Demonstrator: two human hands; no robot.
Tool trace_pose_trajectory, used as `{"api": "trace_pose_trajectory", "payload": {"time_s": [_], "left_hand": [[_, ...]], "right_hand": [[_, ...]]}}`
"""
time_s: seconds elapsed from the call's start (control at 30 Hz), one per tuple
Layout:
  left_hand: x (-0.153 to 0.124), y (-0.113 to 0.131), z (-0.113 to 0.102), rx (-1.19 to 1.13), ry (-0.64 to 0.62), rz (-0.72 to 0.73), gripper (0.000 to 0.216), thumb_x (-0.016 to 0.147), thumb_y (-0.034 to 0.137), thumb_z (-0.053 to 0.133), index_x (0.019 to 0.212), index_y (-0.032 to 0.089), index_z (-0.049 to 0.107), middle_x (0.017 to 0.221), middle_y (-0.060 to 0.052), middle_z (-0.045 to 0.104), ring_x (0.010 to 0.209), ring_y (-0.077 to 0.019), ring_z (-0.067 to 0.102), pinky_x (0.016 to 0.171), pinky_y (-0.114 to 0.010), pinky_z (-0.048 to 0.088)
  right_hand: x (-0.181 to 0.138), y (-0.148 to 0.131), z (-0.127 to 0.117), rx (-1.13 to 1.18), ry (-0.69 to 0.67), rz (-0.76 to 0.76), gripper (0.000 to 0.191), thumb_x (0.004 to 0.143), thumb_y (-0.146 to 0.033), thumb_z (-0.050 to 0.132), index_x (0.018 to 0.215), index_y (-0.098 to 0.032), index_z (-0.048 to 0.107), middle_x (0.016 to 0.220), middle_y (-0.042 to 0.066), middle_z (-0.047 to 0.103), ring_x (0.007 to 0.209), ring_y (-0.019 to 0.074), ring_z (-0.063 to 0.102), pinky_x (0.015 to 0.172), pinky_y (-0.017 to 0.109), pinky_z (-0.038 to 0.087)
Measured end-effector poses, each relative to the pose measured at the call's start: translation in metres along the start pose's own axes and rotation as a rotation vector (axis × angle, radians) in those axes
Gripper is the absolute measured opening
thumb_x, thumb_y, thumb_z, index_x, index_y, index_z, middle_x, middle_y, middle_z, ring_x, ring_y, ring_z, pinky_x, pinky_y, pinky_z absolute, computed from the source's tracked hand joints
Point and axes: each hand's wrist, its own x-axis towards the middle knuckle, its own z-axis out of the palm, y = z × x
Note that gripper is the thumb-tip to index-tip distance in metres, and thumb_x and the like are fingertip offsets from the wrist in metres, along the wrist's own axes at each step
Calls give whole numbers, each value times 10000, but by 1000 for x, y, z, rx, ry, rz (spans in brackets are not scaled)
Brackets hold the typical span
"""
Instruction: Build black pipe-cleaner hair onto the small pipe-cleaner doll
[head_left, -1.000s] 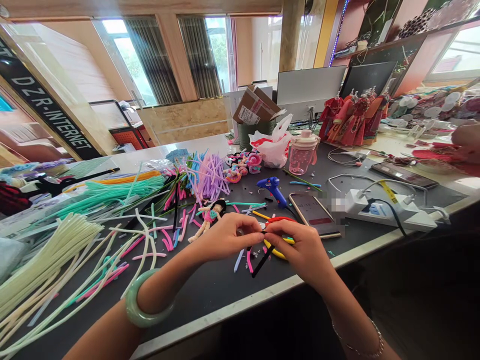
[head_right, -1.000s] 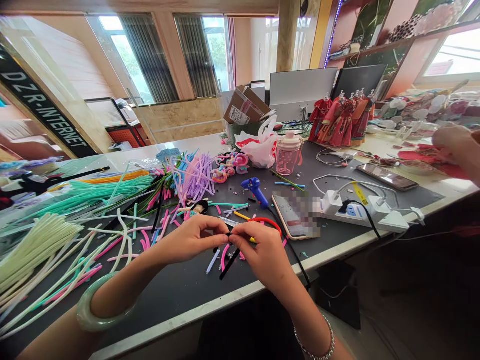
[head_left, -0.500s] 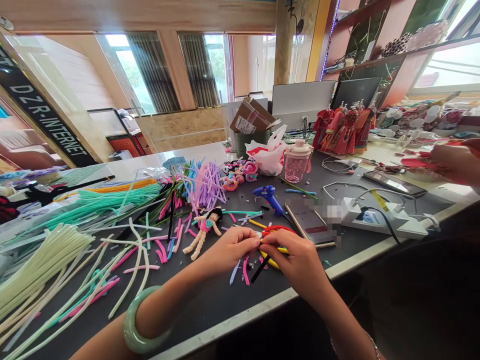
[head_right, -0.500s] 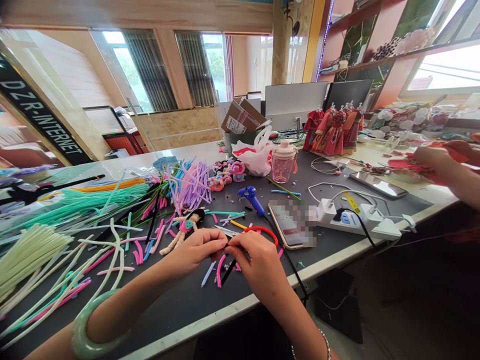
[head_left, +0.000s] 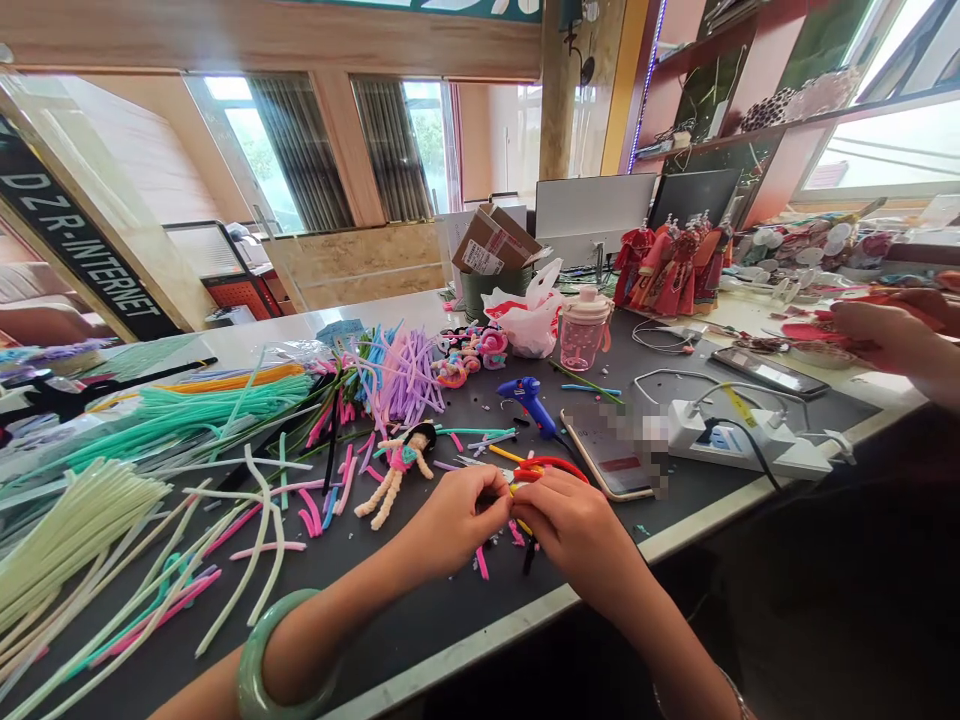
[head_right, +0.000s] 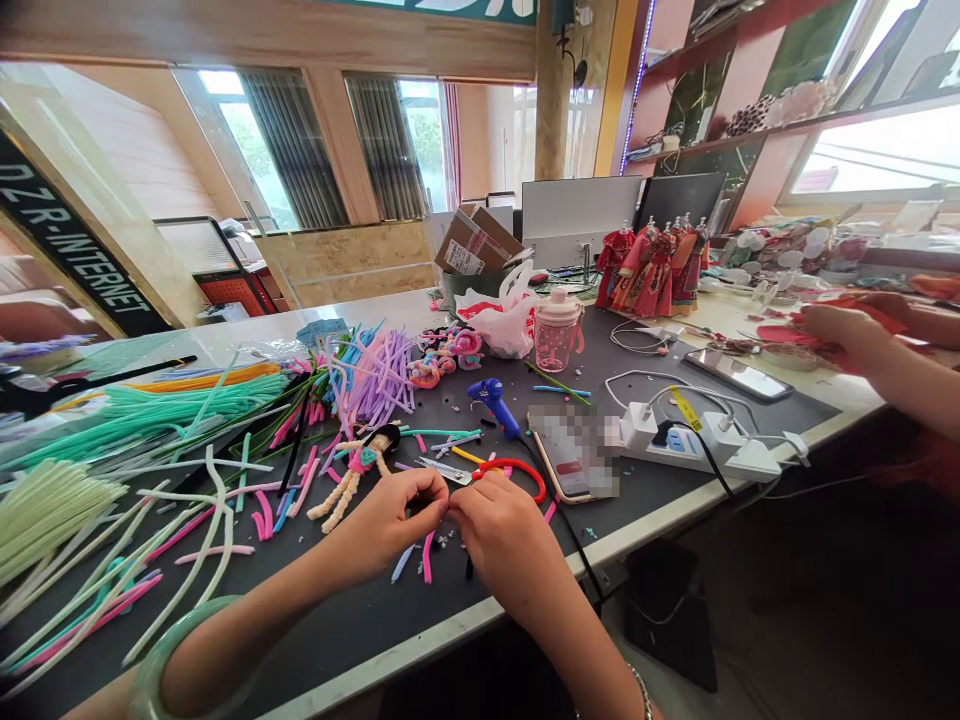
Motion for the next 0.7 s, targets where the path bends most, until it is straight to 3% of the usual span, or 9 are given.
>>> {"api": "trace_pose_trajectory", "payload": {"time_s": [0.17, 0.33, 0.5, 0.7], "left_hand": [[3, -1, -3, -182, 0, 7, 226, 785, 369, 473, 680, 168, 476, 626, 42, 412, 605, -109, 362, 577, -251, 294], [5, -3, -5, -389, 2, -77, 248, 767, 406, 472, 675, 176, 454, 585, 46, 409, 558, -102, 366, 563, -253, 317], [2, 0, -5, -213, -127, -35, 269, 792, 384, 492, 659, 151, 509, 605, 37, 424, 589, -101, 370, 565, -243, 294], [0, -1, -1, -149, -109, 6, 345, 795, 461, 583, 714, 126, 595, 618, 36, 439, 586, -95, 354, 526, -229, 263]], "right_hand": [[-4, 2, -2, 141, 103, 90, 108, 893, -210, 581, 870, -203, 686, 824, 50, 742, 758, 176, 695, 702, 274, 551], [-5, 4, -9, 167, 154, 148, 137, 870, -179, 599, 949, -222, 702, 862, 42, 758, 806, 179, 717, 719, 269, 573], [-3, 4, -10, 161, 191, 89, 205, 874, -120, 556, 925, -230, 721, 871, 46, 759, 824, 178, 715, 738, 280, 585], [0, 0, -8, 103, 202, -20, 212, 894, -125, 544, 917, -224, 730, 837, 46, 753, 784, 169, 711, 744, 287, 585]]}}
